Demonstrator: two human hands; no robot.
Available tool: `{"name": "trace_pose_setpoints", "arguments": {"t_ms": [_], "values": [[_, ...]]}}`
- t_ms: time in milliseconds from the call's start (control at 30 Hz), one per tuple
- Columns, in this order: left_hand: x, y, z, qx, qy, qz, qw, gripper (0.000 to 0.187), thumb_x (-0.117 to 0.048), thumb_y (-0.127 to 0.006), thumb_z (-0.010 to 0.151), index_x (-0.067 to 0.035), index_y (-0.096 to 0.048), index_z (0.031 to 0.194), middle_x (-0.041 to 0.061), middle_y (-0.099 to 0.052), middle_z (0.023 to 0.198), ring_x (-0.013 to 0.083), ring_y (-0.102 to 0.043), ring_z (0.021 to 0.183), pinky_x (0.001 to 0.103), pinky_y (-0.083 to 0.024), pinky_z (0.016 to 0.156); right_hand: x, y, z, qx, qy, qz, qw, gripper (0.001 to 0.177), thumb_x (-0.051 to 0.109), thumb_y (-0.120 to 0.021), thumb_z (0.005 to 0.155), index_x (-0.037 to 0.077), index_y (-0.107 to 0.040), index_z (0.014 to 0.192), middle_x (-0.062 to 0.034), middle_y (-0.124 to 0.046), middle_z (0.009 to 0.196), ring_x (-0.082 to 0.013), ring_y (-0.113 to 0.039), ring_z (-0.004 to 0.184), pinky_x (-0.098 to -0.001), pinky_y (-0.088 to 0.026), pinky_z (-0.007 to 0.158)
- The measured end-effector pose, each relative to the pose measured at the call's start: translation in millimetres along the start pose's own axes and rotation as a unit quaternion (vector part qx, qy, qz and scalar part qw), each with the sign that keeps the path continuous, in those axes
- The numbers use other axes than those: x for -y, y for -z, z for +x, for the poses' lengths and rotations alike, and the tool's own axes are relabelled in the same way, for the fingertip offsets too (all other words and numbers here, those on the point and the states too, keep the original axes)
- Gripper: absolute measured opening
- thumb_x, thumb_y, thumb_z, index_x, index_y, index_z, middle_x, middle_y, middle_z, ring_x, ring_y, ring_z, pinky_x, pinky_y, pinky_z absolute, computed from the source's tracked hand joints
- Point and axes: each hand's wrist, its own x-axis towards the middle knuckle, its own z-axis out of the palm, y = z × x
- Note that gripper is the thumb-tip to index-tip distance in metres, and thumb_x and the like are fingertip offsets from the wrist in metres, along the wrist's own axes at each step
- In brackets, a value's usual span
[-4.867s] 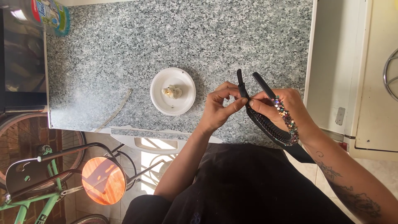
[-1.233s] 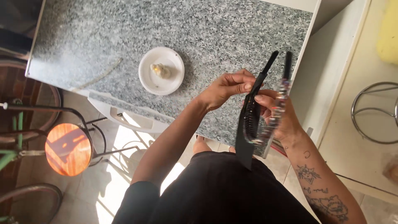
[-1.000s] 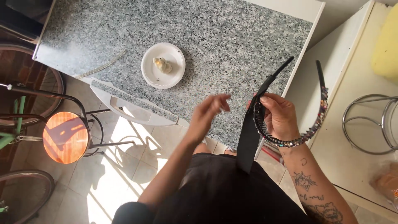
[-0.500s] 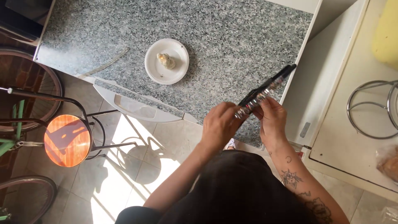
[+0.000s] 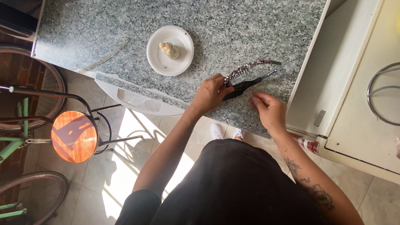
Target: The person wraps a black fabric strip around a beaded headband using a small stick to apply adhesive from a plate. They repeatedly apply adhesive and press the fabric along the headband, adjusting and smoothing the wrap as they progress.
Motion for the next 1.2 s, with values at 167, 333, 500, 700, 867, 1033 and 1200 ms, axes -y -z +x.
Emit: {"name": "trace_pose_setpoints", "arguments": {"t_ms": [167,333,500,700,867,1033,1200], "values": [[-11.5,-5.5,-11.5,-0.002,0.045,0.033,0.998,0.031,-0.025,-0.072,0.096,-0.007,-0.057,0.076,0.005,-0.056,0.077,0.0226,-0.065,0.07,0.032,-0.053,0.062,-47.2,14.4,1.5,-0.071,0.231,-0.243,0.939,0.018,0.027,-0.07,0.106,0.019,-0.078,0.12,-0.0022,-0.076,0.102,-0.0206,-0.073,0.084,-0.034,-0.059,0.065],[-12.6,-11.1,-18.9,-0.031,0.035,0.016,0.999,0.025,-0.021,-0.072,0.095,0.0,-0.06,0.088,0.011,-0.057,0.083,0.0353,-0.068,0.078,0.041,-0.055,0.065,-68.9,17.4,19.4,-0.102,0.392,-0.392,0.826,0.029,0.033,-0.061,0.105,0.026,-0.074,0.13,0.0028,-0.068,0.115,-0.0183,-0.067,0.104,-0.0325,-0.057,0.078],[-12.4,-16.8,-19.7,-0.036,0.043,0.031,0.998,0.026,-0.027,-0.067,0.098,-0.004,-0.061,0.106,0.01,-0.059,0.092,0.0349,-0.069,0.086,0.042,-0.057,0.073,-60.8,32.7,32.0,-0.156,0.32,-0.193,0.914,0.043,0.034,-0.083,0.098,0.005,-0.057,0.115,-0.0089,-0.054,0.103,-0.0342,-0.061,0.106,-0.0458,-0.051,0.094],[-3.9,-30.4,-15.0,-0.028,0.044,0.076,0.996,0.024,-0.03,-0.064,0.099,-0.01,-0.062,0.111,0.006,-0.059,0.097,0.0305,-0.069,0.091,0.043,-0.056,0.076,-49.7,28.2,50.1,-0.161,0.341,-0.161,0.912,0.074,0.055,-0.084,0.093,-0.001,-0.054,0.131,-0.013,-0.061,0.112,-0.0334,-0.059,0.112,-0.0465,-0.042,0.105],[-15.0,-14.3,-10.9,-0.045,0.034,0.134,0.989,0.05,-0.049,-0.073,0.089,-0.017,-0.059,0.125,0.0,-0.062,0.097,0.0227,-0.068,0.096,0.038,-0.046,0.088,-70.2,28.1,57.8,-0.121,0.347,-0.18,0.913,0.034,0.039,-0.097,0.084,0.014,-0.078,0.099,-0.0056,-0.072,0.089,-0.0332,-0.07,0.086,-0.0434,-0.052,0.083],[-28.6,-3.3,-22.8,-0.05,0.085,0.162,0.982,0.079,-0.044,-0.089,0.079,-0.01,-0.053,0.14,0.009,-0.066,0.107,0.0267,-0.065,0.106,0.049,-0.037,0.104,-38.0,40.6,54.3,-0.018,0.28,-0.189,0.941,0.022,0.038,-0.087,0.096,0.018,-0.082,0.102,-0.0108,-0.069,0.077,-0.0348,-0.069,0.076,-0.0445,-0.052,0.075],[-13.0,-37.4,-58.5,-0.17,-0.056,0.261,0.949,0.027,-0.042,-0.074,0.092,-0.019,-0.061,0.093,-0.001,-0.051,0.082,0.0234,-0.06,0.078,0.037,-0.046,0.072,-35.6,43.7,63.0,0.016,0.295,-0.223,0.929,0.019,0.034,-0.083,0.098,0.016,-0.08,0.099,-0.011,-0.066,0.072,-0.0351,-0.069,0.074,-0.0428,-0.058,0.071]]}}
